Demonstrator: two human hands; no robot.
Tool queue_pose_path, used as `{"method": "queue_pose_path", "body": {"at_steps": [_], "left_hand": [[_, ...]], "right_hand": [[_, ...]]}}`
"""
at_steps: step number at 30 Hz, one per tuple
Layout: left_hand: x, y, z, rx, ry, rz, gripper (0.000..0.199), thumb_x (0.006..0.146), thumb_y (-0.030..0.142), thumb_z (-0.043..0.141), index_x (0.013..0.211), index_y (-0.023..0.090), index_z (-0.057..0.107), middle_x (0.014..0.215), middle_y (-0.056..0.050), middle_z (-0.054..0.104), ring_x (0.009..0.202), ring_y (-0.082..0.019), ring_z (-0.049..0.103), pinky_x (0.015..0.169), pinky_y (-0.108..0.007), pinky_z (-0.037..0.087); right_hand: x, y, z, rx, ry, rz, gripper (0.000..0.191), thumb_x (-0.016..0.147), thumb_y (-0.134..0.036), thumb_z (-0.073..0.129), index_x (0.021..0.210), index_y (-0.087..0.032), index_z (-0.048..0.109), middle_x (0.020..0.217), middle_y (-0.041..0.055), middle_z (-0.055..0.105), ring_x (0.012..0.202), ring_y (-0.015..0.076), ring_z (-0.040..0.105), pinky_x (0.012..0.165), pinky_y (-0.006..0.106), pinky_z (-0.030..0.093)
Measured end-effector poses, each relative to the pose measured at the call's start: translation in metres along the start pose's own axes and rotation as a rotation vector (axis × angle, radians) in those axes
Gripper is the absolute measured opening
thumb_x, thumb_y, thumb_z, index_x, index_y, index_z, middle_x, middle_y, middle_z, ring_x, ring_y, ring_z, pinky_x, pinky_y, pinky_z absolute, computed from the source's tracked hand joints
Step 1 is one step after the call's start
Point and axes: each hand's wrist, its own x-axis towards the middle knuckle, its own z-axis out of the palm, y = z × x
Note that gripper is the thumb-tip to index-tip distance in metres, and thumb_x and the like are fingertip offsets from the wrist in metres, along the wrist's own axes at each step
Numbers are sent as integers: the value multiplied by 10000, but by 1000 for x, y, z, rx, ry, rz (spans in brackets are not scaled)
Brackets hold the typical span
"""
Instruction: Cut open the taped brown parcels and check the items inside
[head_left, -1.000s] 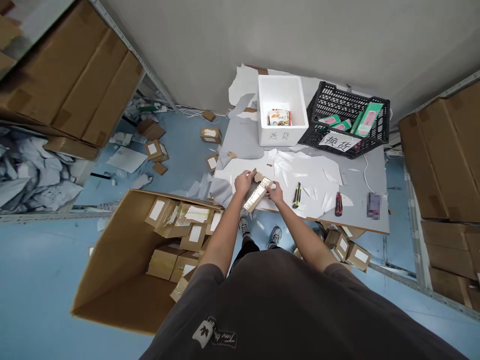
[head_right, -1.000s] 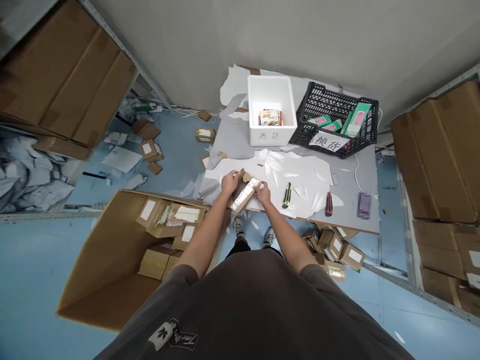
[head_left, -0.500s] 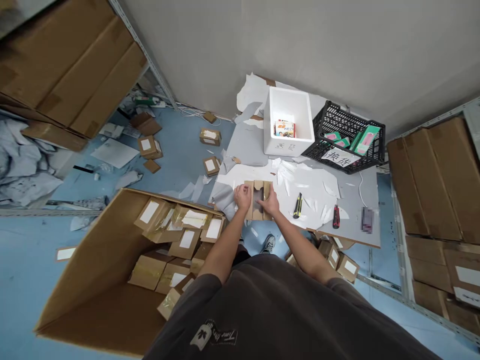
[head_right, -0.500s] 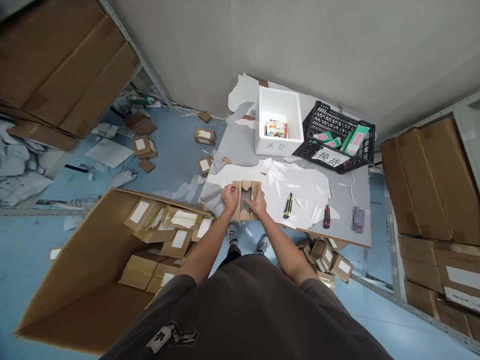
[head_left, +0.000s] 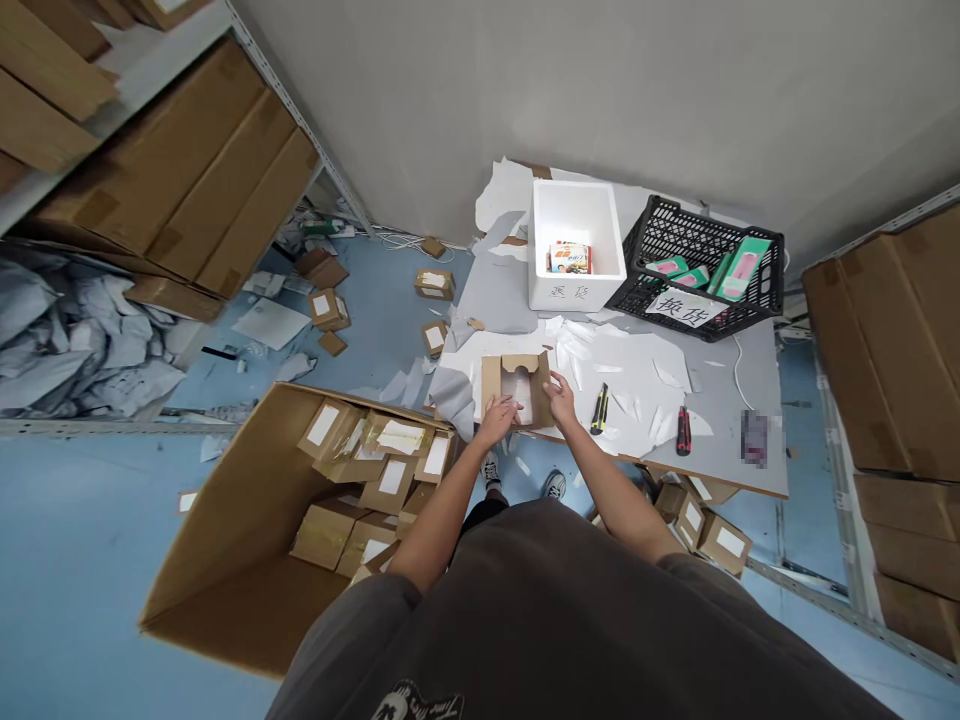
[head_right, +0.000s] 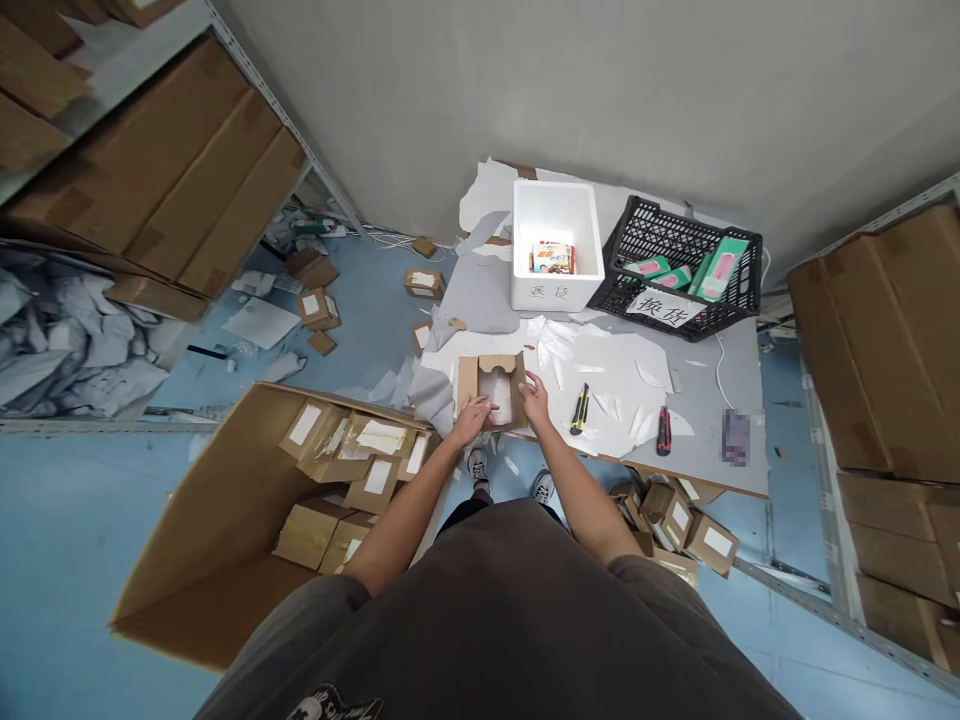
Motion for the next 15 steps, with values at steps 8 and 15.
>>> {"method": "queue_pose_path", "body": {"at_steps": [8,15], "left_hand": [[-2,-12,-12,61,-161,48,151,930,379,817,1054,312,871,1308,-38,829,1575,-335,515,1408,-658,108],[-6,-12,1,222,-225,93,269,819,458,957,1044,322,899,1363,-75,809,1636,-454,406,1356,-783,-18]], "right_hand": [[9,24,-3,57,59,202,469,800,-594,757,1071,-232,631,871,36,778,864,241,753,763,337,609],[22,11,-13,-402,149,95,416,847,-399,763,1198,-220,630,962,46,710,928,254,693,840,361,564]]}}
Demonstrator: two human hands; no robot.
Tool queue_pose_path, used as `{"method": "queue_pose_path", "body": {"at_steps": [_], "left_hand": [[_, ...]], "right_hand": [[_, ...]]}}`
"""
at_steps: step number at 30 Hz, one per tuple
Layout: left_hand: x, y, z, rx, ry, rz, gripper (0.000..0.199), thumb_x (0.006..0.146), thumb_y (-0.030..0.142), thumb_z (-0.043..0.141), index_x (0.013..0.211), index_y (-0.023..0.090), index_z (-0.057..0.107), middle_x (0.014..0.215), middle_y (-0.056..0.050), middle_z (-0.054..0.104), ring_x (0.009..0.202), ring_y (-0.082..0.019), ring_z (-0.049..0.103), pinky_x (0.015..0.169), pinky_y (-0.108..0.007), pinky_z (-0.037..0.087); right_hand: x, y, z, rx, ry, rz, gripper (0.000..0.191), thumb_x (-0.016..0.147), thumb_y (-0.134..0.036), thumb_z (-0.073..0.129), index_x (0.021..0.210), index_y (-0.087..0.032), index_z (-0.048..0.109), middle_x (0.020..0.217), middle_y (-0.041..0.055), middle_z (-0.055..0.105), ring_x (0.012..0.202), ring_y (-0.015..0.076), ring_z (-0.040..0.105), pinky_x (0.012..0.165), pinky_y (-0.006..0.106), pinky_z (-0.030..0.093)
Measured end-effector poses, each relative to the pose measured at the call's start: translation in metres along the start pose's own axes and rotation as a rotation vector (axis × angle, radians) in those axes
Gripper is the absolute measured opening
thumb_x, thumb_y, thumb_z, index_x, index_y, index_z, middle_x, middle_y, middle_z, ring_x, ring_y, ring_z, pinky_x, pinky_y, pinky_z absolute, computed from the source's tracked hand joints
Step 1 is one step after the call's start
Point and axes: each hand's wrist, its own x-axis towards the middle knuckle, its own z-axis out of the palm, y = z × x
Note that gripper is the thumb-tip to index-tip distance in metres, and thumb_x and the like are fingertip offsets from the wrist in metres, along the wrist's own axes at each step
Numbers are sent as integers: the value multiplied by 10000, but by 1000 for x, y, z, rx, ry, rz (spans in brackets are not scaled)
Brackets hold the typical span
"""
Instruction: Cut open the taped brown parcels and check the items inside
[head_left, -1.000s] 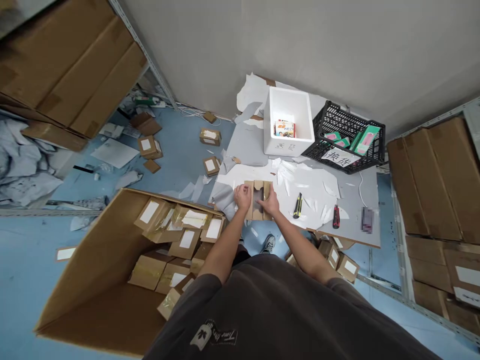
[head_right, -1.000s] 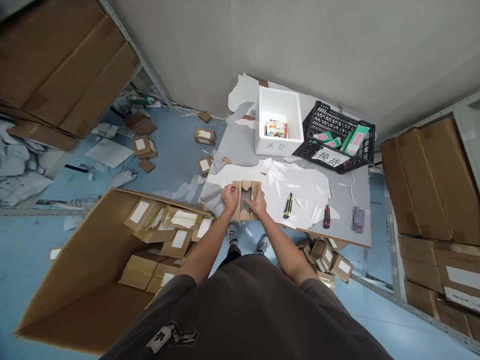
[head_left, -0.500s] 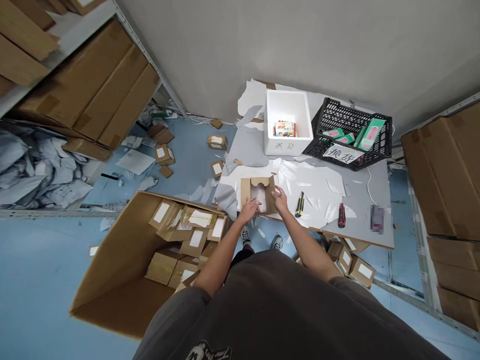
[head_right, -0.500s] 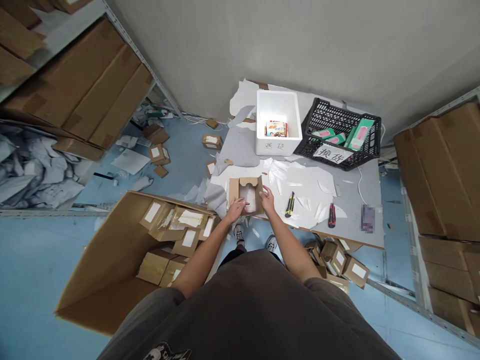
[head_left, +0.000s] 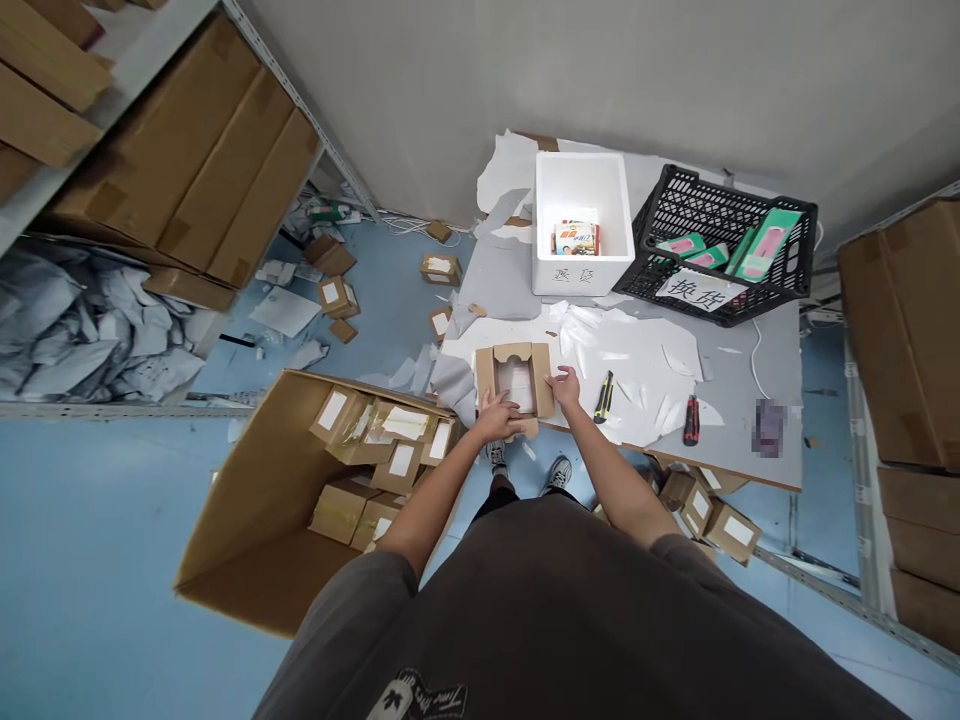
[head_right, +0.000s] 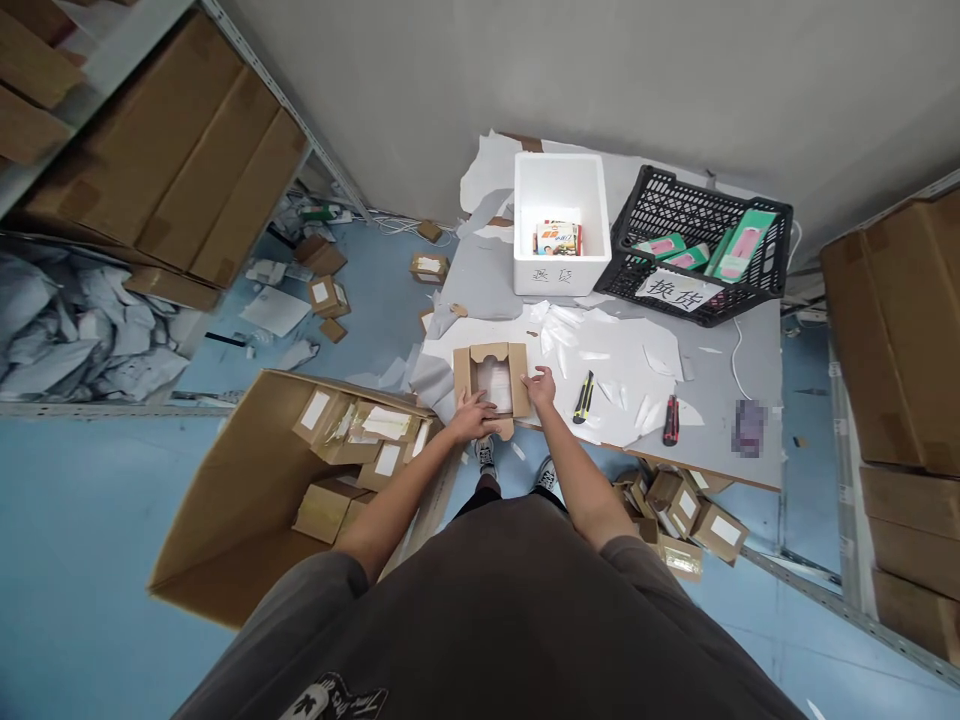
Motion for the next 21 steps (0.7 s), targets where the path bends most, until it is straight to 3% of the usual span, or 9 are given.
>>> {"method": "queue_pose_path", "body": {"at_steps": [3,5,7,12,15,18,21], "left_hand": [[-1,3,8,12,43,-4,184,891,429,908,1038,319,902,1366,-84,805,1626,-439,418,1369,-760,14],[-2,5,12,16,74,-13,152,926,410,878,1028,300,906,1364,-100,801,1625,-434,415,1382,-732,51],[-3,7,13,11,102,-4,133,952,394,856,1020,291,908,1372,-103,794,1634,-429,401,1388,-723,54],[-7,20,14,-8,192,4,66,933,329,881,888,283,894,1477,-99,740,1681,-447,323,1371,-770,12],[-10,29,15,31,201,-65,69,937,344,871,931,283,902,1560,-105,685,1707,-457,255,1373,-766,-5],[-11,35,15,80,146,-137,153,971,390,824,1059,297,907,1618,-95,643,1723,-449,205,1386,-737,-13],[-12,38,15,97,108,-173,220,994,430,786,1072,264,907,1626,-117,638,1720,-446,215,1391,-723,1]], "right_hand": [[-4,-13,-1,-344,80,-356,296,939,-250,639,1229,-207,683,1154,132,706,1136,315,625,1007,433,521],[-6,-26,3,-527,-37,-585,293,994,-172,536,1211,-202,731,1199,162,705,1204,338,584,1058,451,496],[-5,-41,11,-684,-205,-711,307,1018,-140,510,1163,-193,776,1164,182,720,1205,353,578,1060,453,492],[2,-74,34,-927,-499,-795,174,930,-103,686,999,-133,844,979,249,755,1180,410,599,1018,489,501],[-4,-81,47,-1031,-602,-927,169,916,-105,697,954,-139,858,952,244,780,1258,430,578,1109,549,465],[-11,-77,51,-1130,-671,-931,240,935,-106,660,1059,-107,866,1120,246,802,1323,407,578,1188,531,441],[-8,-70,46,-1155,-598,-808,555,904,-90,646,1449,-17,724,1510,298,657,1439,419,540,1182,506,481]]}}
